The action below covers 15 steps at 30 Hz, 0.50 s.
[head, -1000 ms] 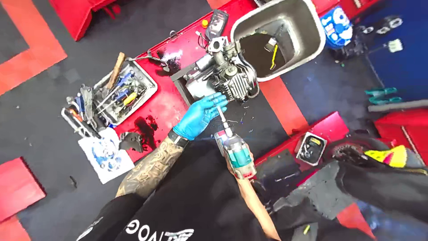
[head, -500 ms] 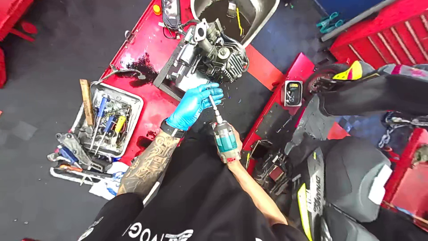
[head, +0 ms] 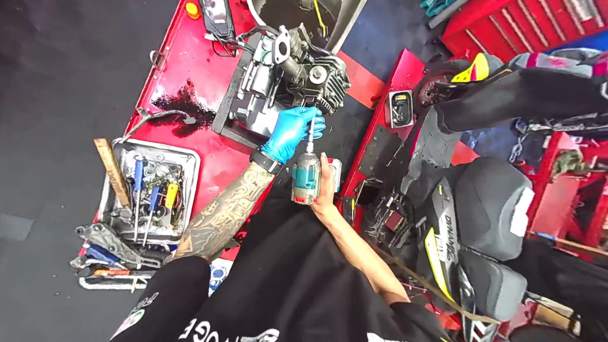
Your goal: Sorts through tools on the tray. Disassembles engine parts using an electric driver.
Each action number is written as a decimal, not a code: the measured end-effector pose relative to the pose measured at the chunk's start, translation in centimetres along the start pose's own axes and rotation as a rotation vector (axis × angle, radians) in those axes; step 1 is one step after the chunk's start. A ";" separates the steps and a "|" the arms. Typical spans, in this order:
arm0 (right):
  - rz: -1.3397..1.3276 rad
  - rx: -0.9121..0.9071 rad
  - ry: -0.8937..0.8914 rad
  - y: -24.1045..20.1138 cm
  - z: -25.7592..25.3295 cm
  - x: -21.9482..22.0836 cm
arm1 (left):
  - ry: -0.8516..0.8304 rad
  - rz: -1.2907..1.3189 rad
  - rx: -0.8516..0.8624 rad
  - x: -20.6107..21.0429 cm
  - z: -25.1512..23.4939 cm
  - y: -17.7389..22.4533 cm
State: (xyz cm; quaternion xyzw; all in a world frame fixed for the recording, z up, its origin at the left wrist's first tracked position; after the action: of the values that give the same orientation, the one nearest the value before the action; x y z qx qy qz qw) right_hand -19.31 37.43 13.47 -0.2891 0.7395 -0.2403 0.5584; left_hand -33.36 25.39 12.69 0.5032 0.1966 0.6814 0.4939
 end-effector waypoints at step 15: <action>0.069 0.014 0.066 -0.6 -0.2 2.0 | -0.066 -0.270 0.083 -0.5 -2.0 1.4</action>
State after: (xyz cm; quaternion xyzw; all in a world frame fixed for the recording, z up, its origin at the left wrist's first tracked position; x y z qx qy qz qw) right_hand -19.80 35.64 12.58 -0.2514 0.7653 -0.2354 0.5438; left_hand -35.81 24.84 12.73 0.5142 0.2742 0.5830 0.5661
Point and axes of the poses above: each hand's wrist, its own z-axis away from the middle knuckle, its own x-axis out of the palm, y = z × x, the point moved 8 cm from there along -z, towards the middle knuckle, and after that the axes turned 8 degrees about x, right-handed, at the moved point
